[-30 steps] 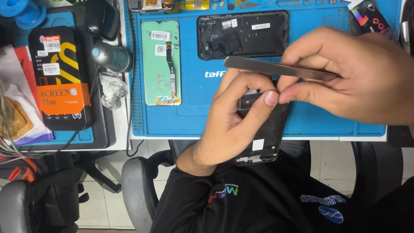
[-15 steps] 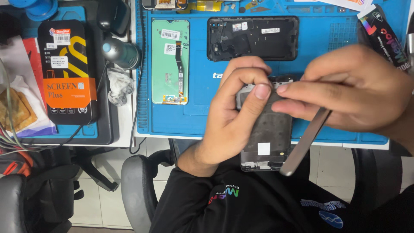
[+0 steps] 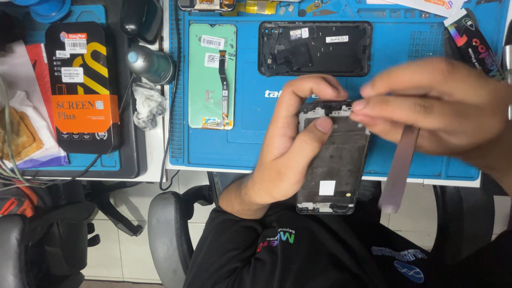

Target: The person holds a disassembled phone frame and scrapes old adhesive residue from its edges with a small blade tool, working around the perimeter. They then pick up a tube of adhesive and squeeze glue along the frame's edge, spreading it with the tube tip.

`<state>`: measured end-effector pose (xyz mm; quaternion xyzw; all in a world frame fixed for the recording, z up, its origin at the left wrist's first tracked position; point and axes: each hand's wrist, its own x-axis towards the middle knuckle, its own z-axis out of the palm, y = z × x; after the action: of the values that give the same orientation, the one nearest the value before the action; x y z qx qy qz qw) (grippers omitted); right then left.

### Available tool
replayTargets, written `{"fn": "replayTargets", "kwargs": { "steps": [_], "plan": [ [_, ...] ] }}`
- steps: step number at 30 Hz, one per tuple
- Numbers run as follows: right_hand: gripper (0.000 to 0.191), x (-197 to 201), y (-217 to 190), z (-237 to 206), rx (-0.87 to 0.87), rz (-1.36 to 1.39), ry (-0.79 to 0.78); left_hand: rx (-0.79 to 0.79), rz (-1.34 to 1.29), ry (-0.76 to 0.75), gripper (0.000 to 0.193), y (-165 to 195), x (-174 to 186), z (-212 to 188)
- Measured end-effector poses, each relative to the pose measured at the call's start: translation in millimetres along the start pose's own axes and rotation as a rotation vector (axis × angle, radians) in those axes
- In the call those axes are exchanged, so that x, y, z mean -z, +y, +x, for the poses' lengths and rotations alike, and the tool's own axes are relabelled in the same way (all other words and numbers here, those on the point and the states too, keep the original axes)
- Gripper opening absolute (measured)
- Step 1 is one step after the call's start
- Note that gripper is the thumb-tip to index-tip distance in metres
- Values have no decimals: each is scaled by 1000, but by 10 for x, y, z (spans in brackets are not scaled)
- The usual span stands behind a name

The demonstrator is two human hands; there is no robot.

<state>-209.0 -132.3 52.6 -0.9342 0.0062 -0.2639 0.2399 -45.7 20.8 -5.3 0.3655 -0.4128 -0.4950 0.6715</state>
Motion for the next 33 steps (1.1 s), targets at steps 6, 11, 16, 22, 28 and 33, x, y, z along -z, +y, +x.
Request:
{"fn": "replayTargets", "kwargs": {
  "steps": [6, 11, 16, 22, 28, 33],
  "plan": [
    [21, -15, 85, 32, -152, 116, 10, 36, -21, 12, 29, -33, -24, -26],
    [20, -11, 19, -21, -173, 151, -9, 61, -29, 27, 24, -35, -14, -43],
    [20, 29, -78, 30, -161, 56, -27, 54, 1, 18, 23, -44, -14, -44],
    [22, 55, -141, 100, -160, 60, -61, 74, -35, 12, 20, -42, -13, -47],
    [25, 87, -256, 98, -211, 8, -82, 68, -41, 3, 14, -39, -2, -60],
    [22, 92, -303, 104, -178, -75, -107, 78, -78, 8, 8, -57, -3, -62]
  ]
}}
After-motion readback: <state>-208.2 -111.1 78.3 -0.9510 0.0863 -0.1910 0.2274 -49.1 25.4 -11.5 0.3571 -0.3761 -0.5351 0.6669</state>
